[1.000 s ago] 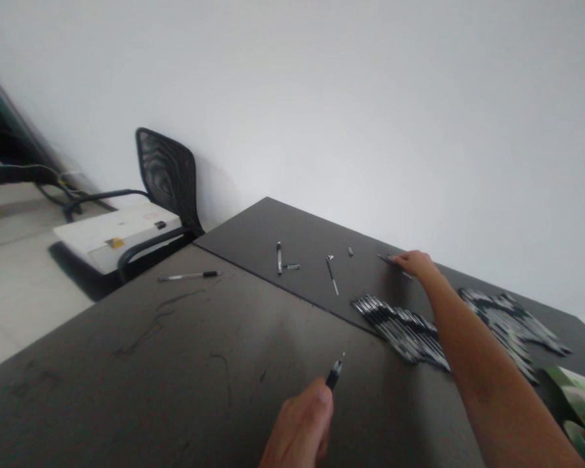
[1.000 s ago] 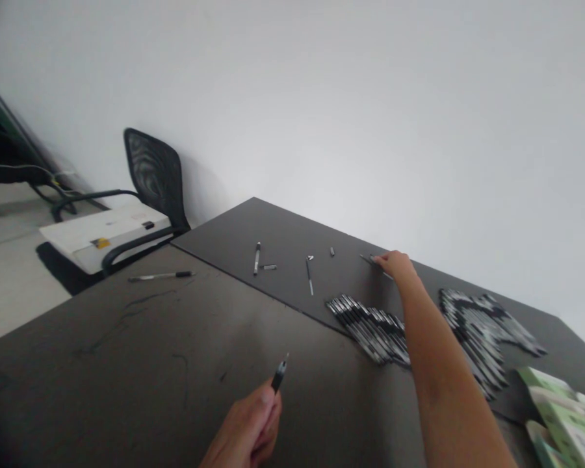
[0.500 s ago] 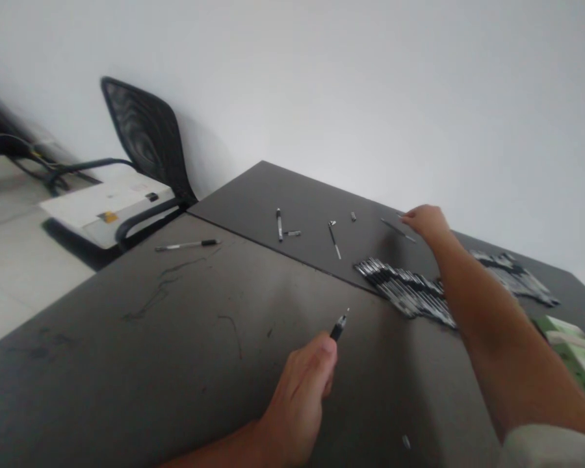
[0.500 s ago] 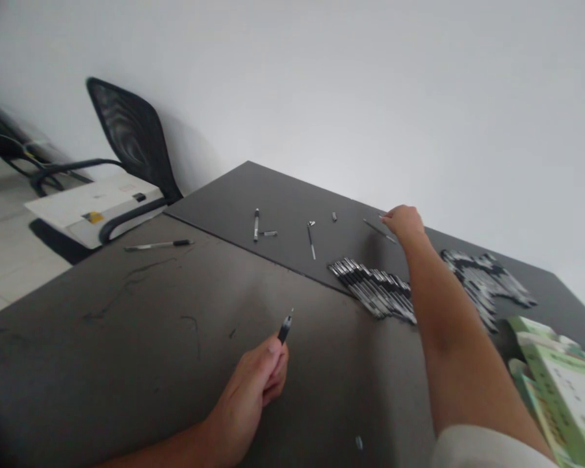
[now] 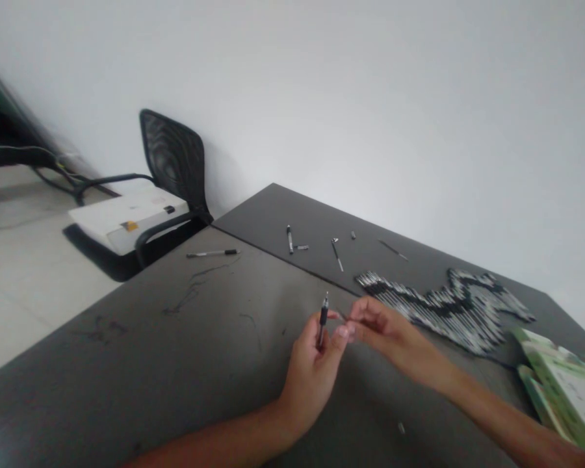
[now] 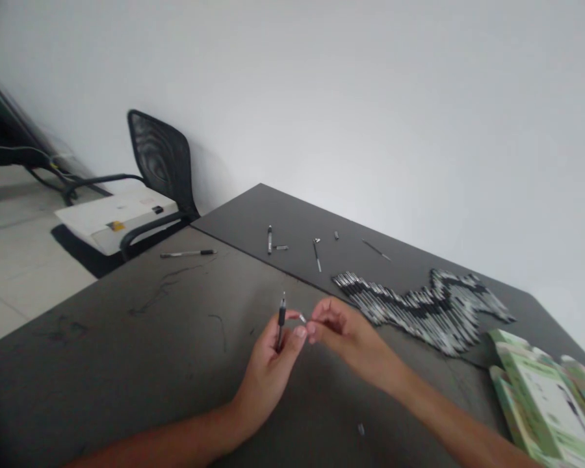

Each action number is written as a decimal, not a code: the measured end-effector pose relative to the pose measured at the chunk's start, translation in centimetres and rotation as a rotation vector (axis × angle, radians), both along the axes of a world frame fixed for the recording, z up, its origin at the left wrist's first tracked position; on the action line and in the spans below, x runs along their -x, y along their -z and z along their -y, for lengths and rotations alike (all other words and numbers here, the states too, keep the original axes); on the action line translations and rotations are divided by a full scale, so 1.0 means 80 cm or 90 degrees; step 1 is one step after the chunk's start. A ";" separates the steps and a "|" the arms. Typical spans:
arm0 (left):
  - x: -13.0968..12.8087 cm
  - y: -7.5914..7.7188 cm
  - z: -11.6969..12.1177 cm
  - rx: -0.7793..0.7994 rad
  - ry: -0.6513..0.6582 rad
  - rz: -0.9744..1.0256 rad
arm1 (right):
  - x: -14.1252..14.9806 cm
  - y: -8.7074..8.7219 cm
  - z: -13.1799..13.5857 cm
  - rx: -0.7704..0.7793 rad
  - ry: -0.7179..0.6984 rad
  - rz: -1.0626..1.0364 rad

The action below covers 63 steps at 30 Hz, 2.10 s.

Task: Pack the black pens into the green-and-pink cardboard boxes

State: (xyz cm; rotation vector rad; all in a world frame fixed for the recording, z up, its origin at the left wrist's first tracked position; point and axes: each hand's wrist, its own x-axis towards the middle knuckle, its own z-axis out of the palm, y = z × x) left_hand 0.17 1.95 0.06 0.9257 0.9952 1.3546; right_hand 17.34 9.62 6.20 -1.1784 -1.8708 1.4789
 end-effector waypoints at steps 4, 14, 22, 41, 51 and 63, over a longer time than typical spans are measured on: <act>-0.003 0.004 -0.004 -0.055 0.009 0.020 | 0.022 0.023 0.051 0.006 0.055 -0.076; 0.005 -0.009 -0.003 -0.100 -0.006 -0.018 | 0.025 0.002 0.043 -0.061 0.111 0.035; 0.002 -0.015 0.008 -0.109 0.006 -0.125 | -0.023 -0.040 -0.147 -0.257 0.048 0.353; 0.003 0.006 0.010 -0.207 0.147 -0.272 | 0.014 0.028 -0.338 -0.375 0.002 0.723; 0.005 0.003 0.009 -0.181 0.158 -0.284 | 0.021 0.028 -0.342 -0.367 -0.015 0.725; 0.006 0.005 0.014 -0.156 0.153 -0.319 | 0.040 0.002 -0.292 -0.394 0.079 0.638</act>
